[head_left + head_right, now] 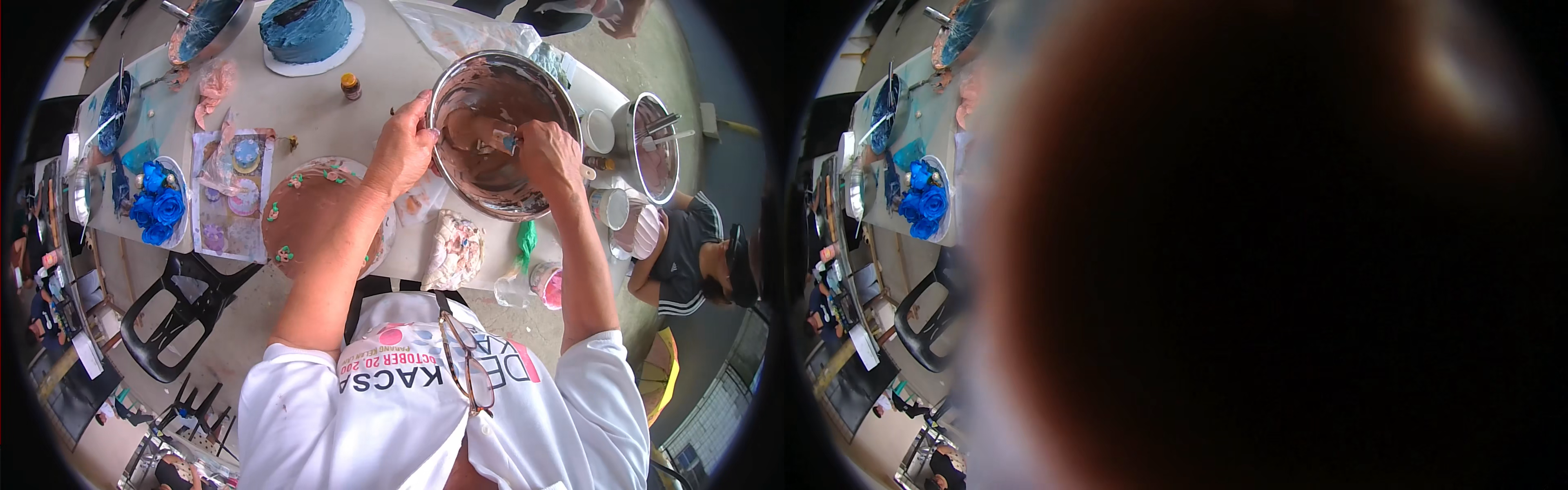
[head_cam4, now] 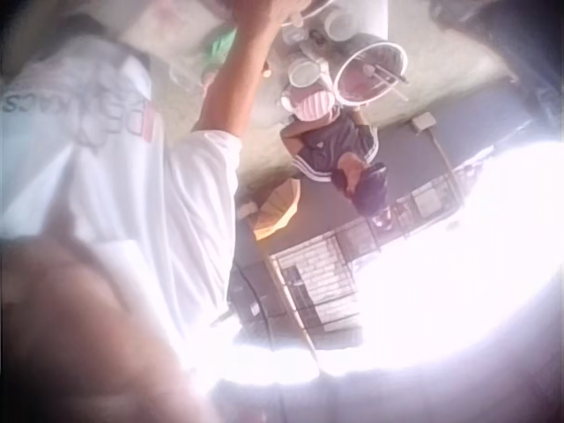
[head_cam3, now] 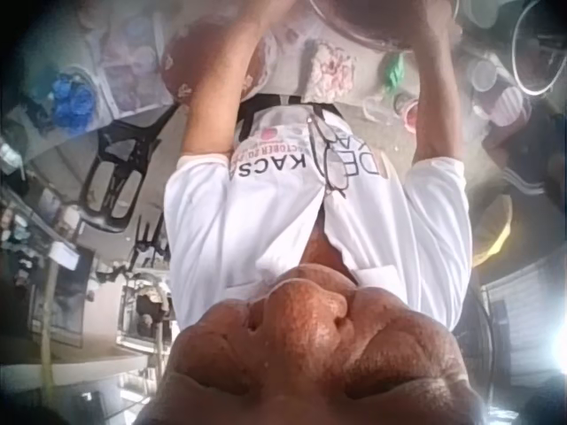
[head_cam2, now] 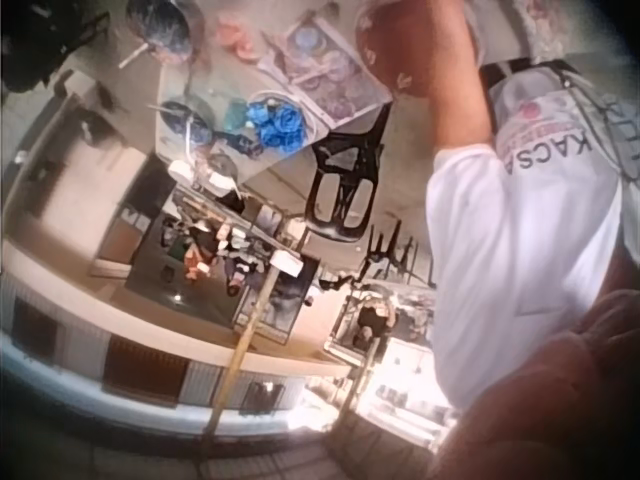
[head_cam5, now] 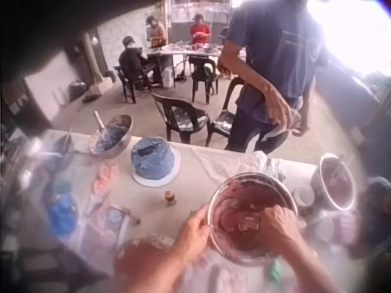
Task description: The person adds food coloring to a bowl of frosting and stirs it thoroughly with a wooden spoon, while other decorated cakes and ingredients sit on the table.
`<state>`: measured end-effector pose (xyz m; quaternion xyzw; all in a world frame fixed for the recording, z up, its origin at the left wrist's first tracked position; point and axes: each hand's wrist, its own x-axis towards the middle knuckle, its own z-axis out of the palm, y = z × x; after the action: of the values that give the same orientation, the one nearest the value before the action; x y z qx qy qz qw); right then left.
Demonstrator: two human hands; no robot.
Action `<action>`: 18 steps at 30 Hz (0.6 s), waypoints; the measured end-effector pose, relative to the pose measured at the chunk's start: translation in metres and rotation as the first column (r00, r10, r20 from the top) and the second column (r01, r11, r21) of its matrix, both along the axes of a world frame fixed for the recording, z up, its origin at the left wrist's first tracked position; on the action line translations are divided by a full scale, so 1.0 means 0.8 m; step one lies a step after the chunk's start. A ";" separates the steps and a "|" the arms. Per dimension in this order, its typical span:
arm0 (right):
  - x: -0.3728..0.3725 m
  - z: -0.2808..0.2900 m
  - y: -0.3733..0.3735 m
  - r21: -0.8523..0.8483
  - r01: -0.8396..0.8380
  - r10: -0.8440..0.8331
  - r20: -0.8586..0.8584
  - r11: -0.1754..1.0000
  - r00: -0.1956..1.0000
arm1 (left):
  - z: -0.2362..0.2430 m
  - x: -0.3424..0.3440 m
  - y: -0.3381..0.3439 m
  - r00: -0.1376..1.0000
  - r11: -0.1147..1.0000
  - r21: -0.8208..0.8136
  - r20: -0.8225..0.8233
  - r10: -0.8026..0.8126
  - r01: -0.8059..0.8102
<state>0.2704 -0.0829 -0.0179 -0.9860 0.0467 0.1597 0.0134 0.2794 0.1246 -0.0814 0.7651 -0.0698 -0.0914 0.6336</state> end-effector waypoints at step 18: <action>0.045 -0.056 -0.052 -0.015 -0.517 0.491 0.338 0.856 0.803 | 0.034 0.034 -0.006 0.941 0.972 -0.101 -0.249 -0.230 0.211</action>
<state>0.3066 -0.1242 -0.0629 -0.9740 -0.2260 -0.0078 0.0163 0.3068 0.1201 -0.0541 0.7104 -0.0748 -0.2584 0.6504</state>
